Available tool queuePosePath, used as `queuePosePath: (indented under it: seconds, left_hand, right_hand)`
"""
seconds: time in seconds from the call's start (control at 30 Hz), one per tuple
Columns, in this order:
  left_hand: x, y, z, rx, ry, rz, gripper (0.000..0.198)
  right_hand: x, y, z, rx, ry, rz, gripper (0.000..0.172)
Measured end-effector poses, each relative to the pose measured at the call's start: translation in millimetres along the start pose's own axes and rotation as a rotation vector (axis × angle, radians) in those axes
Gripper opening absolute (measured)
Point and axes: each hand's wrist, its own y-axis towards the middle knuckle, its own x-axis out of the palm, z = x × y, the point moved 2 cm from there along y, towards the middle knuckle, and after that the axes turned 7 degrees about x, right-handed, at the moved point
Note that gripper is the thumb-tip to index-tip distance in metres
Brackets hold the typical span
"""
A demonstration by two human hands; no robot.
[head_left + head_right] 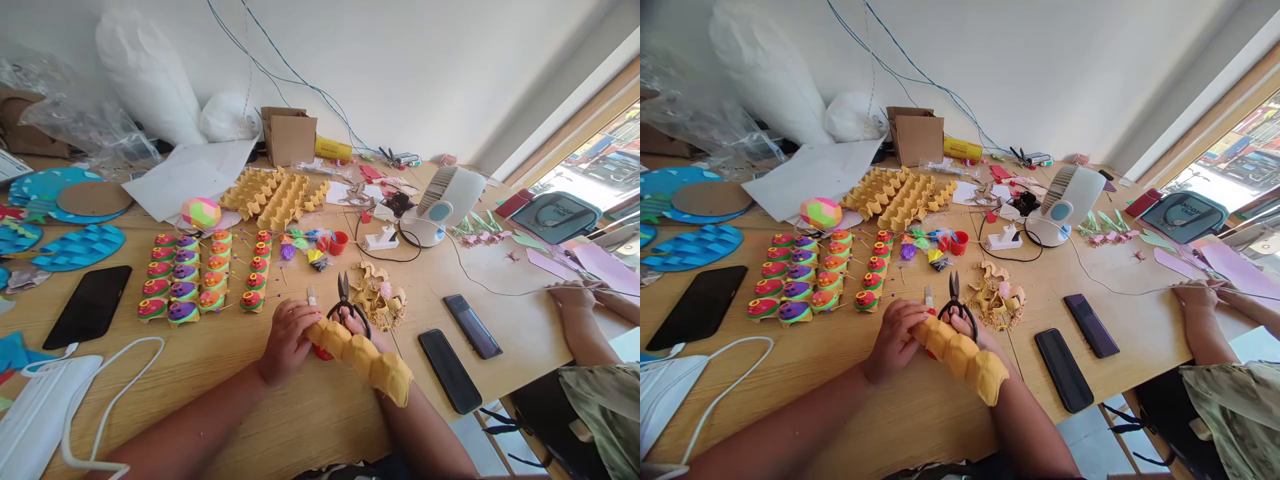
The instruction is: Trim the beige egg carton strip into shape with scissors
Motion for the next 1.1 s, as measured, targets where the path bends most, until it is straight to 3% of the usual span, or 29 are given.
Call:
queuePosePath:
  seconds: [0.13,0.23,0.37,0.47,0.57,0.67,0.83,1.1]
  left_hand:
    - [3.7,-6.7,-5.9,-0.026,0.016,-0.083,0.056]
    - [8.8,-13.3,-10.7,-0.104,0.011,-0.067,0.070]
    - [17.6,-20.3,-17.9,-0.330,-0.106,0.178,0.086]
    - [24.1,-20.7,-20.3,-0.529,-0.425,0.284,0.073]
    - [25.3,-16.2,-15.8,-0.689,-0.726,0.212,0.065]
    - [20.6,-9.7,-7.3,-0.695,-0.865,0.100,0.073]
    - [17.8,-5.7,-0.5,-0.689,-0.919,-0.011,0.087]
    - [14.9,-12.8,-5.1,-0.790,-0.868,0.089,0.077]
  right_hand:
    - [10.1,-3.5,-0.8,0.046,0.156,-0.025,0.055]
    - [15.8,-1.5,3.4,0.106,0.308,-0.053,0.054]
    - [19.1,4.2,10.3,0.108,0.437,-0.039,0.052]
    - [21.0,7.9,13.0,0.083,0.516,-0.007,0.051]
    - [23.7,10.3,12.3,0.044,0.566,0.012,0.051]
    - [26.1,11.8,10.5,-0.002,0.591,0.039,0.052]
    - [28.5,14.9,14.8,-0.062,0.514,0.099,0.051]
    - [17.9,15.4,15.4,-0.177,0.039,0.200,0.047]
